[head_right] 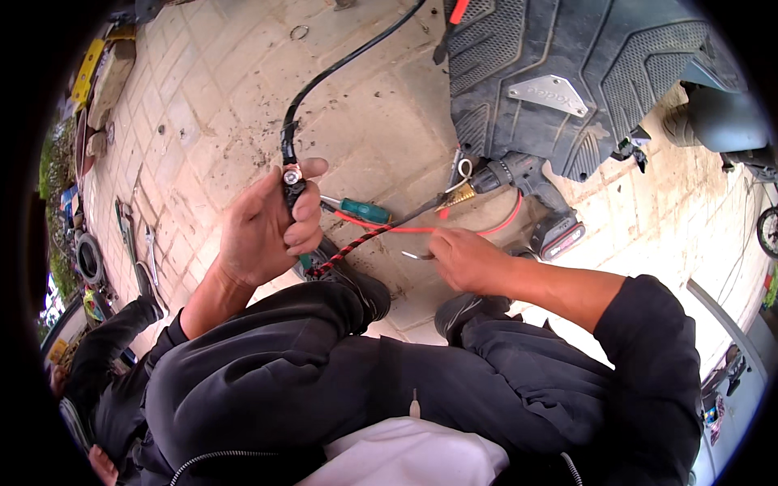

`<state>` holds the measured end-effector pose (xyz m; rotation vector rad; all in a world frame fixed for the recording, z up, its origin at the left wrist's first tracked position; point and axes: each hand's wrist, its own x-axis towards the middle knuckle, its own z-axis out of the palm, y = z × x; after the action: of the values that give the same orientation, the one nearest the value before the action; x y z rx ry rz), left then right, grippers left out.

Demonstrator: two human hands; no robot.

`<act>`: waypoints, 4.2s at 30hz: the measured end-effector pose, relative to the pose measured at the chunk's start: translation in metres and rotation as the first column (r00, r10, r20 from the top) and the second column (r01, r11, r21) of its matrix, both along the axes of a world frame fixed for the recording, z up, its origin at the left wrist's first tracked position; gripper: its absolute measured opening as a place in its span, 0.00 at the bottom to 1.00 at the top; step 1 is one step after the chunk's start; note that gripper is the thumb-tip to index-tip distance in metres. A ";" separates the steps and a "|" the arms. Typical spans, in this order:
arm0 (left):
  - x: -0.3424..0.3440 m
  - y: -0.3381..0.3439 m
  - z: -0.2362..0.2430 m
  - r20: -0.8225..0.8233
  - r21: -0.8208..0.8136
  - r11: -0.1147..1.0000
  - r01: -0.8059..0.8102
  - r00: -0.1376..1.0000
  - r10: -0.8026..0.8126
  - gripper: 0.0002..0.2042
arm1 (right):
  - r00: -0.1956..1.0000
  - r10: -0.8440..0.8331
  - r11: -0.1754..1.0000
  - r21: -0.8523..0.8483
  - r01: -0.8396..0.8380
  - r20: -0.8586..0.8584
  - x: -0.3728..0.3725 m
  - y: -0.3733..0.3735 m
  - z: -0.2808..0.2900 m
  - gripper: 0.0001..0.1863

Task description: The person repairs a scooter by stripping and twisting wires, securing them with electrical tape, and using a power drill to make holes in a plastic floorboard. The person then places the floorboard back onto the scooter.

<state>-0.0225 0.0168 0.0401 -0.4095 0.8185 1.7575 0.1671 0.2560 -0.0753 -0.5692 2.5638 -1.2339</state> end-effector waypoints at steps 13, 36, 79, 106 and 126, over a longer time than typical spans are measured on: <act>0.011 -0.001 0.007 -0.110 0.026 0.999 -0.030 0.993 0.033 0.17 | 0.910 -0.268 0.811 -0.435 0.390 0.316 -0.089 -0.039 0.101 0.08; 0.014 -0.003 0.009 -0.026 -0.050 0.957 0.286 0.957 -0.288 0.29 | 0.557 0.476 0.686 -0.684 0.248 0.680 -0.099 -0.040 0.103 0.33; 0.014 -0.019 -0.012 0.000 -0.273 0.937 0.219 0.974 -0.227 0.17 | 0.923 0.350 0.867 0.427 -0.256 -0.157 -0.138 -0.021 0.148 0.04; 0.015 -0.017 -0.024 0.154 -0.226 0.952 0.204 0.973 -0.172 0.17 | 0.866 -0.149 0.969 -0.105 0.225 0.477 -0.109 -0.056 0.096 0.20; 0.029 -0.014 -0.056 0.124 -0.311 0.927 0.210 0.976 -0.180 0.17 | 0.762 -0.307 0.902 -0.080 0.424 0.570 -0.114 -0.068 0.085 0.23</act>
<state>0.0069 0.0030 -0.0164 -0.6012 1.0471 1.4110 0.0535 0.1885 0.0097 0.2654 2.1128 -1.5257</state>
